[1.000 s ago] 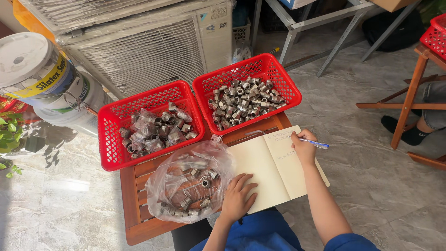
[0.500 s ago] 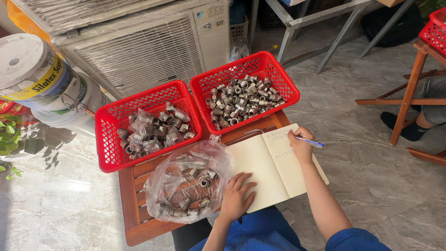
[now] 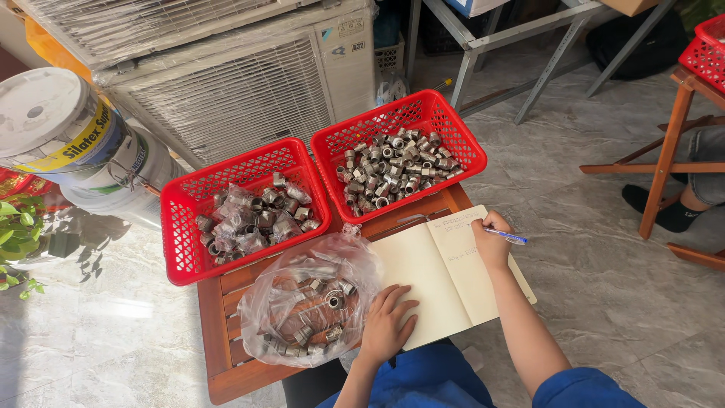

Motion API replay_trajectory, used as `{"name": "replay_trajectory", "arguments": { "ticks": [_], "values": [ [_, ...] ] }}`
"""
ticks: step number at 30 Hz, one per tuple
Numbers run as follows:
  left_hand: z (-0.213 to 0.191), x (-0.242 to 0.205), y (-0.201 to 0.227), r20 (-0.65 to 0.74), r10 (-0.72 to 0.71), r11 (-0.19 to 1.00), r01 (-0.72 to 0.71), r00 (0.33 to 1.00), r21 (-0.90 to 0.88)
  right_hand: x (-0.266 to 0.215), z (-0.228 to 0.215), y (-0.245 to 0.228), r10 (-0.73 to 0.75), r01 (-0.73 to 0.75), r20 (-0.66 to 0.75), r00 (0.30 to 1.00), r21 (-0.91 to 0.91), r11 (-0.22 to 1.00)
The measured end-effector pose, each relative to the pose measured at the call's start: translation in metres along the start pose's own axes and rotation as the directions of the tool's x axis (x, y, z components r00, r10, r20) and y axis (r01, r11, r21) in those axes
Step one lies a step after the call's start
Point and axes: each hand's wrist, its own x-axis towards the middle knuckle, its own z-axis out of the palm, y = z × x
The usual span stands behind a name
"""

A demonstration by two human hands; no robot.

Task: The person picks small metal fittings from a plastic bag, inspects them by turning them over, and places them into one of two red baskets. The person also writes in a notebook between handling items.

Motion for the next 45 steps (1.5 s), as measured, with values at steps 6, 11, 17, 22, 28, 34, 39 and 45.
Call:
{"name": "replay_trajectory", "arguments": {
  "ticks": [6,11,17,22,28,34,39,45],
  "values": [
    [-0.004,0.003,0.004,-0.022,-0.001,1.000,0.001,1.000,-0.008,0.001,-0.005,-0.009,0.196,-0.214,0.119,0.973,0.155,0.965],
    [-0.008,0.005,0.010,-0.060,0.019,1.000,-0.020,0.998,-0.015,0.008,-0.023,-0.011,0.390,-0.389,0.099,0.916,0.458,0.799],
    [-0.015,-0.005,0.023,-0.178,0.139,0.974,-0.167,0.974,-0.151,-0.027,-0.047,-0.018,0.266,-0.325,0.301,0.916,0.168,0.931],
    [-0.038,-0.040,0.058,-0.240,0.149,0.935,-0.216,0.959,-0.280,-0.052,-0.039,-0.040,0.027,-0.013,0.415,0.909,-0.037,0.999],
    [-0.078,-0.096,0.053,-0.308,-0.287,0.846,0.090,0.907,-0.525,-0.052,0.005,-0.062,-0.264,0.342,0.578,0.772,-0.029,0.939],
    [-0.133,-0.114,0.028,-0.500,-0.446,0.860,0.200,0.742,-0.469,-0.058,0.049,-0.060,-0.321,0.581,0.715,0.622,-0.146,0.801],
    [-0.154,-0.128,-0.003,-0.555,-0.552,0.833,0.430,0.622,-0.347,-0.072,0.036,-0.058,-0.371,0.598,0.711,0.598,-0.088,0.796],
    [-0.151,-0.118,-0.051,-0.158,-0.747,0.660,0.748,0.646,-0.065,-0.104,-0.002,-0.050,-0.175,0.297,0.573,0.800,-0.125,0.947]
  ]
}}
